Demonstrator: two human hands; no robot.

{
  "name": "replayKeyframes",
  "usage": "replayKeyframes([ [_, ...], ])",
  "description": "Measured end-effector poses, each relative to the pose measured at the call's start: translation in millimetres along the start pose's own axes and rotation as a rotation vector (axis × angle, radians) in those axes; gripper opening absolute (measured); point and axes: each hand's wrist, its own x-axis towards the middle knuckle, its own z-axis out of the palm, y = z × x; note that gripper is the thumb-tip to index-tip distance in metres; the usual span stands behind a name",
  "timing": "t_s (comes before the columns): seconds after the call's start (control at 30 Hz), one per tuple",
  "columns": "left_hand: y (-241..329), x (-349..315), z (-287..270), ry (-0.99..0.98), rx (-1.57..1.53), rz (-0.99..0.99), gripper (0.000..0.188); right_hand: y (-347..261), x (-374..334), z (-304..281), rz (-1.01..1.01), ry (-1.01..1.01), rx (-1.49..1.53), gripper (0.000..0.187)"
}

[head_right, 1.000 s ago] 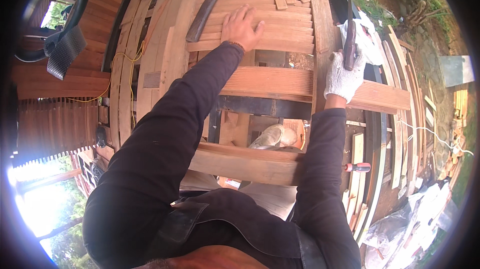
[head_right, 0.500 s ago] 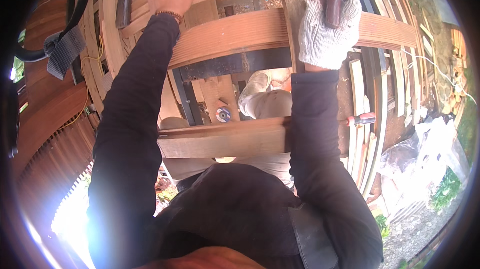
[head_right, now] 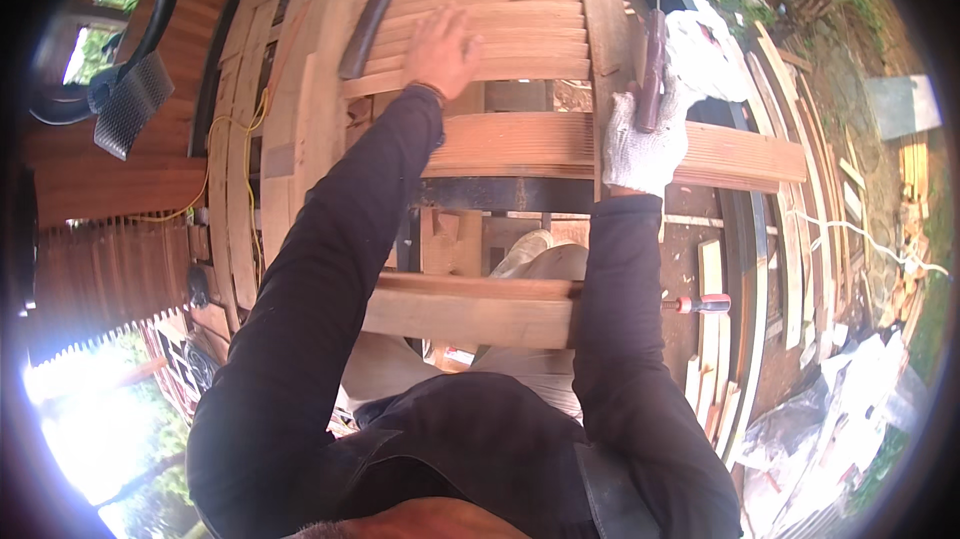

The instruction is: The person assembles a wooden frame by repeatedly positioning planks, sawing them to length with a hand saw, and tapping them into place with a hammer. The person also uses a hand plane to smooth plank edges and adjusts the frame alignment during assembly.

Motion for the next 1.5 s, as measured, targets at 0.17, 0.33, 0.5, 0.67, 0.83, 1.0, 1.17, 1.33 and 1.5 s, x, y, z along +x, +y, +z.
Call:
replayKeyframes([
  [0.17, 44, -107, -58, -0.224, -0.257, 0.05, 0.055, 12, 9, 10, 0.165, -0.085, 0.161, 0.061],
  [0.33, 52, -263, -156, -0.319, -0.227, -0.067, 0.05, 3, 5, 2, -0.052, -0.119, -0.117, 0.064],
  [0.5, 56, -336, -189, -0.156, -0.127, -0.093, 0.048, -16, -6, -19, -0.144, -0.246, -0.217, 0.06],
  [0.67, 56, -329, -191, -0.129, -0.144, -0.11, 0.041, -64, -44, -43, -0.309, -0.292, -0.043, 0.066],
  [0.83, 55, -328, -192, -0.155, -0.1, -0.149, 0.039, -113, -80, -41, -0.59, -0.433, -0.133, 0.055],
  [1.0, 58, -327, -186, -0.118, -0.125, -0.139, 0.039, -133, -73, 1, -0.657, -0.633, -0.362, 0.056],
  [1.17, 56, -329, -186, -0.086, -0.122, -0.126, 0.04, -145, -48, 59, -0.735, -0.704, -0.447, 0.06],
  [1.33, 59, -325, -193, -0.175, -0.126, -0.167, 0.037, -137, -18, 110, -0.791, -0.776, -0.504, 0.063],
  [1.5, 59, -324, -190, -0.131, -0.14, -0.145, 0.037, -127, -2, 130, -0.853, -0.756, -0.317, 0.074],
])
